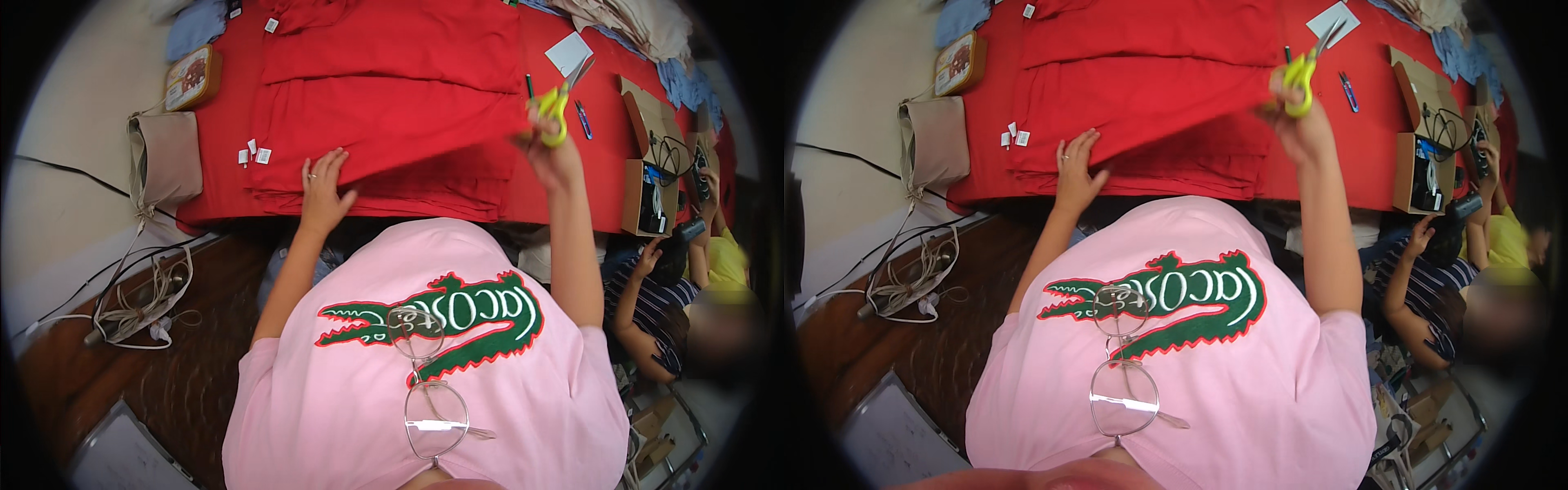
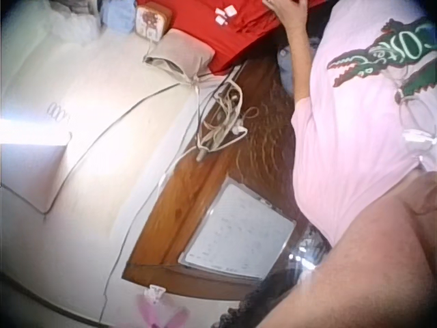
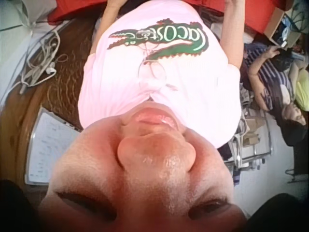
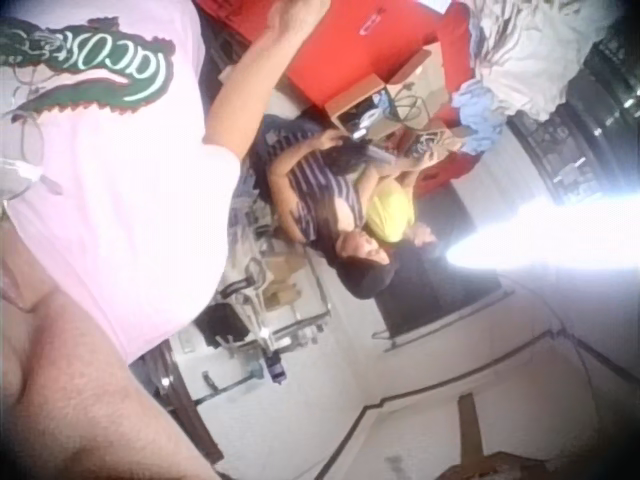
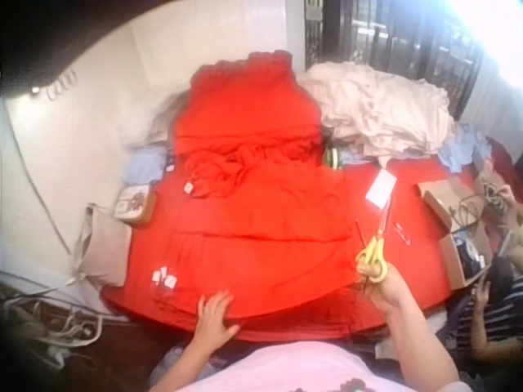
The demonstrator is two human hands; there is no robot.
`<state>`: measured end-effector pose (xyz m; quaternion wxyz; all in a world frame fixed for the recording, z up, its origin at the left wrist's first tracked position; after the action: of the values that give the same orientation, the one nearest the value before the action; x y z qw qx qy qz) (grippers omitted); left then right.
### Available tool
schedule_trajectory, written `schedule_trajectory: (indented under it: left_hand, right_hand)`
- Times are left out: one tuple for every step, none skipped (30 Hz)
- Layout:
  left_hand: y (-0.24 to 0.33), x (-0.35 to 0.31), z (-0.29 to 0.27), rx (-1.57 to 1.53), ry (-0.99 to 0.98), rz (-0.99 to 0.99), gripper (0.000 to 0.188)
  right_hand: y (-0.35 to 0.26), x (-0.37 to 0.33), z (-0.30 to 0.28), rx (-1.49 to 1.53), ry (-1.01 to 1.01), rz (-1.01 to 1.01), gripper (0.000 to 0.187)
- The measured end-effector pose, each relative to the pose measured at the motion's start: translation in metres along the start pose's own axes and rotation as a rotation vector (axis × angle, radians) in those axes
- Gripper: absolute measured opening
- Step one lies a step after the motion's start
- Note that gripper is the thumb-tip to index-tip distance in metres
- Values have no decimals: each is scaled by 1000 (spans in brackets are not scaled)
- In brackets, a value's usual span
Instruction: The person repeatedly uses yellow-handled scissors to cut small white tags from the edges of a red fabric garment laid on a table. The person adjusts the fabric between cuts and places the scissors down after each cut.
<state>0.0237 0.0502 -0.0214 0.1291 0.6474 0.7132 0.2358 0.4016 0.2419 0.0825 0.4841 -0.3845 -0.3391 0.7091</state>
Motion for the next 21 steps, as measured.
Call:
schedule_trajectory:
  left_hand:
    - [-11, 7, -8, 52, -12, 11, 69]
    - [-25, 20, -19, 96, -26, 32, 64]
    - [-41, 34, -33, 140, -37, 53, 60]
    - [-63, 51, -53, 206, 4, 42, 52]
    - [-83, 72, -76, 268, 45, 32, 44]
    - [-87, 104, -100, 331, 177, 54, 36]
    - [-107, 130, -123, 382, 372, 41, 33]
    - [-101, 155, -142, 328, 577, -7, 30]
    - [-88, 167, -171, 267, 715, -100, 32]
    - [-93, 168, -188, 205, 829, -196, 33]
    - [-95, 173, -191, 98, 892, -194, 32]
    - [-99, 173, -189, -2, 955, -197, 31]
    - [-103, 165, -182, -111, 894, -238, 29]
    - [-110, 146, -173, -202, 839, -286, 27]
    - [-114, 133, -153, -181, 785, -196, 23]
    - [-100, 115, -139, -45, 722, -229, 19]
    - [-116, 91, -125, -61, 681, -328, 19]
    - [-137, 63, -111, -136, 620, -470, 16]
    - [-141, 44, -96, -327, 611, -582, 14]
    - [-136, 28, -90, -269, 570, -655, 13]
    - [-160, -7, -81, -425, 617, -705, 14]
  right_hand:
    - [-6, 26, 16, 92, 42, -59, 32]
    - [-10, 59, 16, 164, -20, -97, 30]
    - [-15, 95, 16, 236, -83, -137, 29]
    - [-23, 130, 16, 281, -68, -168, 27]
    - [-31, 162, 12, 325, -52, -201, 24]
    - [-31, 193, -8, 694, -328, -74, 29]
    - [-35, 204, -8, 658, -351, -128, 37]
    - [-37, 213, -10, 621, -365, -185, 45]
    - [-47, 215, 13, 191, -126, -406, 56]
    - [-62, 202, 6, 185, -75, -498, 20]
    - [-62, 198, -10, 129, -44, -483, 22]
    - [-51, 170, -7, 21, 14, -517, 25]
    - [-41, 152, -22, -103, 7, -447, 31]
    - [-21, 131, -25, -209, 69, -348, 36]
    - [-9, 109, -45, -365, 155, -263, 40]
    - [7, 90, -73, -496, 201, -214, 37]
    - [27, 72, -96, -583, 178, -217, 36]
    - [47, 52, -104, -620, 283, -200, 31]
    - [70, 36, -144, -743, 273, -215, 30]
    - [86, 23, -181, -868, 267, -229, 29]
    - [101, 9, -166, -847, 252, -274, 29]
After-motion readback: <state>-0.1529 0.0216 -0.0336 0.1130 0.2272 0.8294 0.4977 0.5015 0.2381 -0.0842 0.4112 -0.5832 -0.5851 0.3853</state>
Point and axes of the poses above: each hand's wrist, its own x-axis towards the middle knuckle, its own z-axis out of the palm, y = z × x, the point moved 1 cm from there along x, towards the middle knuckle, and after that the axes turned 6 degrees about -z, right-handed, at the moved point
